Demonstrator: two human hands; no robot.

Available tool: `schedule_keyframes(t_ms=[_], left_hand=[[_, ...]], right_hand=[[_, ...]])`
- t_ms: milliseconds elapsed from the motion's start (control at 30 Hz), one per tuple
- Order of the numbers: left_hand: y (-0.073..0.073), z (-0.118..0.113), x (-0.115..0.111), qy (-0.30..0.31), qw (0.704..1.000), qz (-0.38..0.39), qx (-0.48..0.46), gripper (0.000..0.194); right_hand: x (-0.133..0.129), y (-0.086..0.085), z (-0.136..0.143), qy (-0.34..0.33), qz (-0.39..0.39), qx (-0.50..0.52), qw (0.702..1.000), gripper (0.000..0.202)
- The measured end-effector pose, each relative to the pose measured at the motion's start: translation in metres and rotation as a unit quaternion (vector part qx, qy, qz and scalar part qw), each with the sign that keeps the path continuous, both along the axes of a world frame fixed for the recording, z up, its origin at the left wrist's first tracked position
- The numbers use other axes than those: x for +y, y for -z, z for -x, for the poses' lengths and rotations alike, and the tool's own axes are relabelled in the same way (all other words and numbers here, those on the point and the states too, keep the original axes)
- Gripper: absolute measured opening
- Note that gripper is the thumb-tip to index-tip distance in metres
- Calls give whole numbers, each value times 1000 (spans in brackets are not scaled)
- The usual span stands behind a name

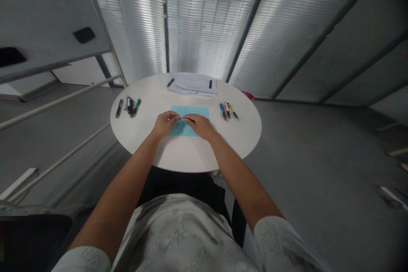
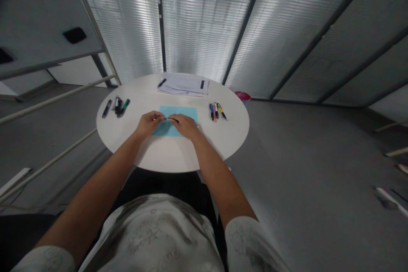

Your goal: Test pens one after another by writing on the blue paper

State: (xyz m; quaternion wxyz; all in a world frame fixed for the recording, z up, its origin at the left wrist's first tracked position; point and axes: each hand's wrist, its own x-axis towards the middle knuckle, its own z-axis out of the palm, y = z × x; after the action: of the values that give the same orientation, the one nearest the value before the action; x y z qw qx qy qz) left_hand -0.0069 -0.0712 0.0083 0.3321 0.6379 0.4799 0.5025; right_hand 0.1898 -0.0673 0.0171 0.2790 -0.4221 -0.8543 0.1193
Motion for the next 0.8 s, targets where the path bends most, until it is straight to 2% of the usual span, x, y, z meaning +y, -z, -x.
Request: schedule_keyframes(t_ms=[367, 800], left_hand=[[3, 1, 2, 7, 1000, -12, 21, 23], [6, 1, 5, 6, 1000, -16, -13, 24]], right_hand=[[1, 2, 2, 1, 2, -18, 1000, 32], [2, 6, 3, 5, -14, -15, 1000, 30]])
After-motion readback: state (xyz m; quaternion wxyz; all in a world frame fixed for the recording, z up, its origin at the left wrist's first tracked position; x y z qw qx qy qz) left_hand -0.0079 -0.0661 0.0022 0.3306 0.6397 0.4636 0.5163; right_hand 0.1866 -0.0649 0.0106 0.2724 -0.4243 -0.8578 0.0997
